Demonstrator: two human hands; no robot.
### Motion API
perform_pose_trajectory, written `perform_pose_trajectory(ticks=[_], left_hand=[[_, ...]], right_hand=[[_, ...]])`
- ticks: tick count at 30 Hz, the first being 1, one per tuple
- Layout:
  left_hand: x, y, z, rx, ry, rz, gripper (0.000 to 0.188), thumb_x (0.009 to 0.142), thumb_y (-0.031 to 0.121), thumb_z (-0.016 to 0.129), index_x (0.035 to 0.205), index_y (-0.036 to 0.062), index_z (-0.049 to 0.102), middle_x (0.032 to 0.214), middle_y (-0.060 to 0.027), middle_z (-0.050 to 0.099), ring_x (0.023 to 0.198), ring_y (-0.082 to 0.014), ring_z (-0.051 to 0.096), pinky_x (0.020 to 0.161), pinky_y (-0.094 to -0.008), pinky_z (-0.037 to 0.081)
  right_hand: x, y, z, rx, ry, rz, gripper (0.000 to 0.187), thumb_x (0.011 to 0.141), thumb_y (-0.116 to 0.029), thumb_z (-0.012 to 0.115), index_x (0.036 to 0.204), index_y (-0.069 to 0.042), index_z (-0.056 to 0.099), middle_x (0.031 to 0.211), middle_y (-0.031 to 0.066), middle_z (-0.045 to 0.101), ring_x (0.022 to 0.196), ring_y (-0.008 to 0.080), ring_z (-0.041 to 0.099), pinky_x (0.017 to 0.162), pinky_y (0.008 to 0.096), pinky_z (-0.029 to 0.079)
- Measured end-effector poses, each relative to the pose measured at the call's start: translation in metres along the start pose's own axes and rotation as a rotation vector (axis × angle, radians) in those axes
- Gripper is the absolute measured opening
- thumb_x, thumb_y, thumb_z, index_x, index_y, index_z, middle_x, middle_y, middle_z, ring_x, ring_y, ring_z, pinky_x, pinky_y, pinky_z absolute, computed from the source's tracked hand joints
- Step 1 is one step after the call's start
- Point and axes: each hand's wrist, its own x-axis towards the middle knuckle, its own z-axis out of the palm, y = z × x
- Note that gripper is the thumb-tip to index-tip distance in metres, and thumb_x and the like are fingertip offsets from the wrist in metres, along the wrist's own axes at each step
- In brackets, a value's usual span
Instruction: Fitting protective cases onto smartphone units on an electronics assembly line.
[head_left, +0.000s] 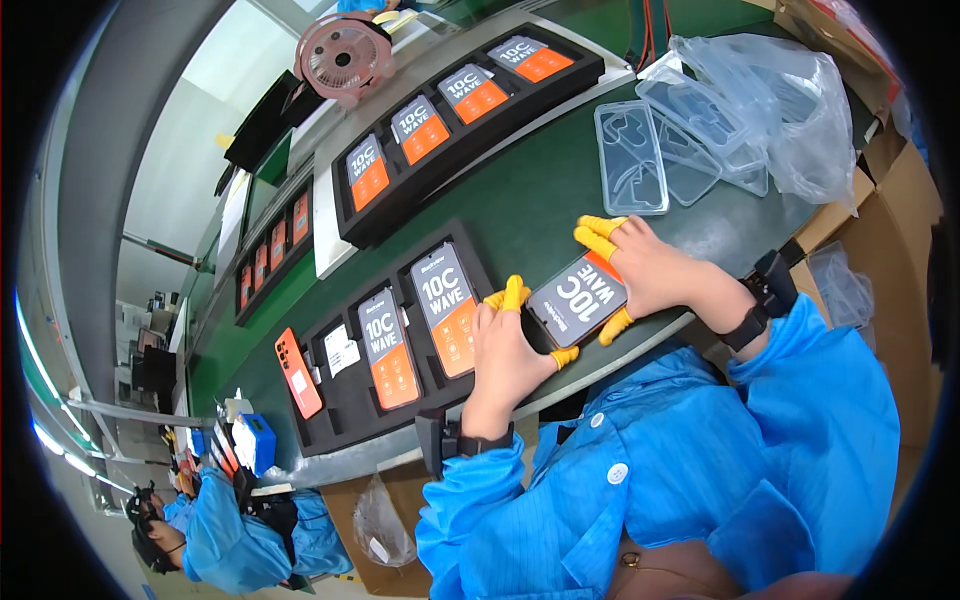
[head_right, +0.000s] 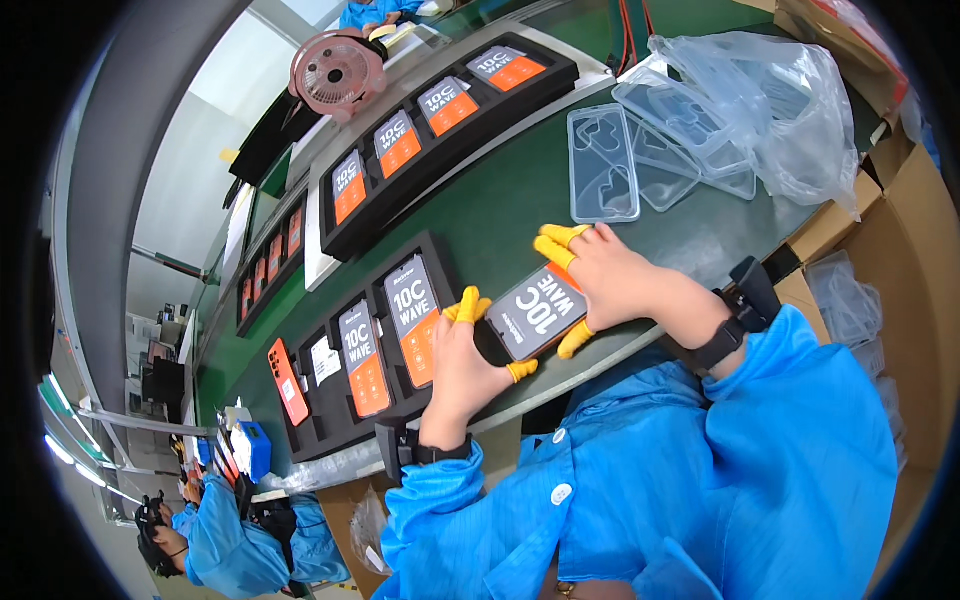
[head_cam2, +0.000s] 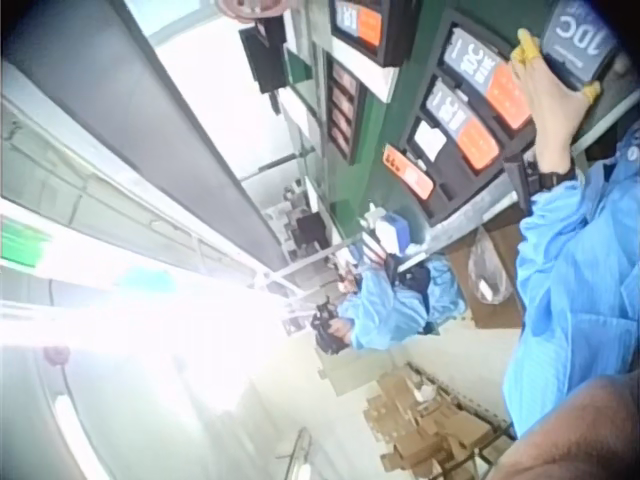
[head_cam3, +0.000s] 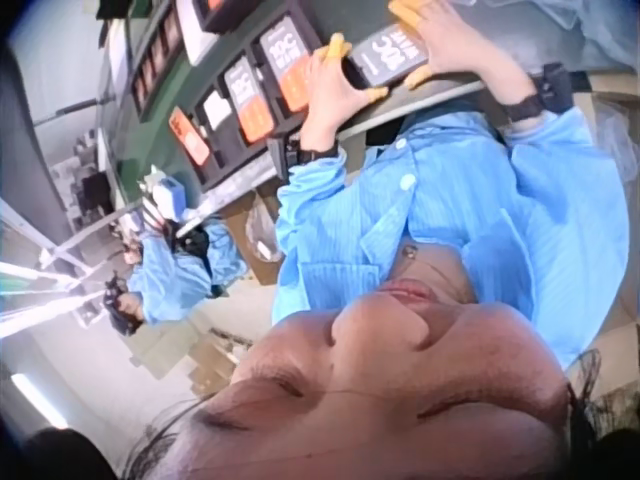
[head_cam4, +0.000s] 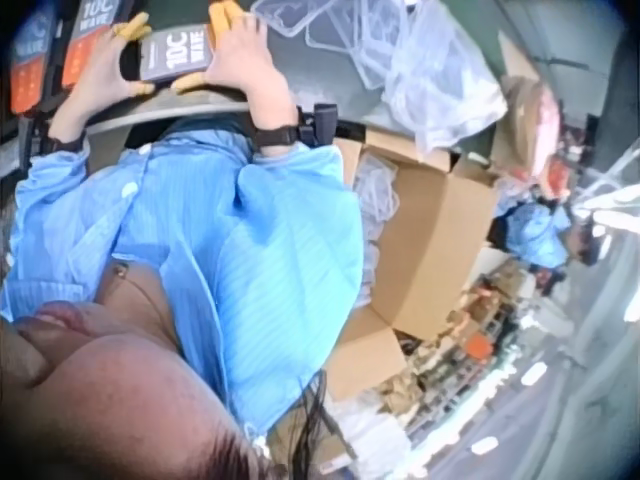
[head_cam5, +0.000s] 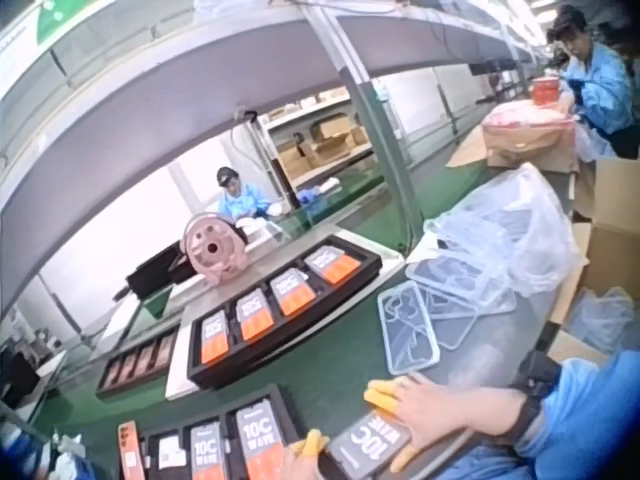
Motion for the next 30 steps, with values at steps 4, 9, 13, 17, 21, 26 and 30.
perform_pose_trajectory(ticks=[4,9,13,17,21,26,30], left_hand=[[-0.018,-0.001,-0.001,-0.147,0.215,0.073,0.082,0.046,0.025,0.080,0.112,-0.0035,0.041,0.104,-0.0153,0.049,0.099,-0.0310,0.042,0.085,-0.0356,0.035],[-0.032,0.004,0.000,-0.656,0.329,0.084,0.093,0.049,0.037,0.079,0.120,-0.0021,0.032,0.116,-0.0140,0.044,0.112,-0.0255,0.037,0.091,-0.0345,0.031],[-0.039,0.006,0.005,-0.958,0.155,-0.081,0.075,0.062,0.028,0.073,0.118,-0.0023,0.033,0.111,-0.0144,0.048,0.099,-0.0207,0.049,0.085,-0.0302,0.037],[-0.039,0.020,0.000,-0.817,0.190,-0.147,0.036,0.069,0.012,0.066,0.097,-0.0033,0.049,0.082,-0.0120,0.060,0.078,-0.0175,0.057,0.070,-0.0277,0.043],[-0.037,0.025,-0.006,-0.614,0.228,-0.125,0.028,0.071,0.010,0.063,0.090,-0.0043,0.049,0.079,-0.0122,0.060,0.073,-0.0181,0.058,0.065,-0.0275,0.044],[-0.031,0.011,0.008,-0.667,0.431,-0.198,0.021,0.072,0.010,0.063,0.080,-0.0044,0.050,0.070,-0.0143,0.058,0.063,-0.0152,0.056,0.057,-0.0262,0.042],[-0.031,0.010,0.011,-0.586,0.434,-0.167,0.019,0.072,0.009,0.063,0.079,-0.0040,0.051,0.068,-0.0136,0.058,0.061,-0.0146,0.056,0.056,-0.0257,0.042]], right_hand=[[0.010,-0.006,-0.003,-0.003,-0.080,-0.087,0.104,0.042,-0.053,0.073,0.121,0.000,0.032,0.119,0.0188,0.038,0.115,0.0338,0.029,0.096,0.0444,0.019],[0.009,-0.024,-0.008,0.199,-0.034,-0.121,0.096,0.043,-0.051,0.074,0.117,-0.001,0.037,0.110,0.0160,0.043,0.106,0.0309,0.040,0.096,0.0484,0.019],[0.011,-0.034,0.006,0.125,0.290,-0.105,0.089,0.044,-0.042,0.074,0.115,-0.002,0.038,0.104,0.0147,0.044,0.102,0.0310,0.041,0.095,0.0491,0.020],[0.010,-0.038,0.014,0.060,0.469,-0.100,0.086,0.045,-0.038,0.074,0.115,-0.002,0.039,0.104,0.0148,0.043,0.102,0.0317,0.041,0.095,0.0491,0.020],[0.006,-0.041,0.017,0.018,0.505,-0.076,0.086,0.046,-0.040,0.074,0.115,-0.002,0.038,0.105,0.0153,0.042,0.101,0.0330,0.041,0.094,0.0493,0.022],[0.019,-0.039,-0.020,0.136,0.147,-0.080,0.086,0.047,-0.045,0.074,0.114,-0.002,0.041,0.100,0.0162,0.047,0.097,0.0316,0.044,0.091,0.0425,0.029],[0.036,-0.019,-0.020,0.232,-0.057,0.005,0.059,0.058,-0.036,0.070,0.101,0.000,0.053,0.088,0.0165,0.057,0.083,0.0295,0.055,0.073,0.0341,0.044]])
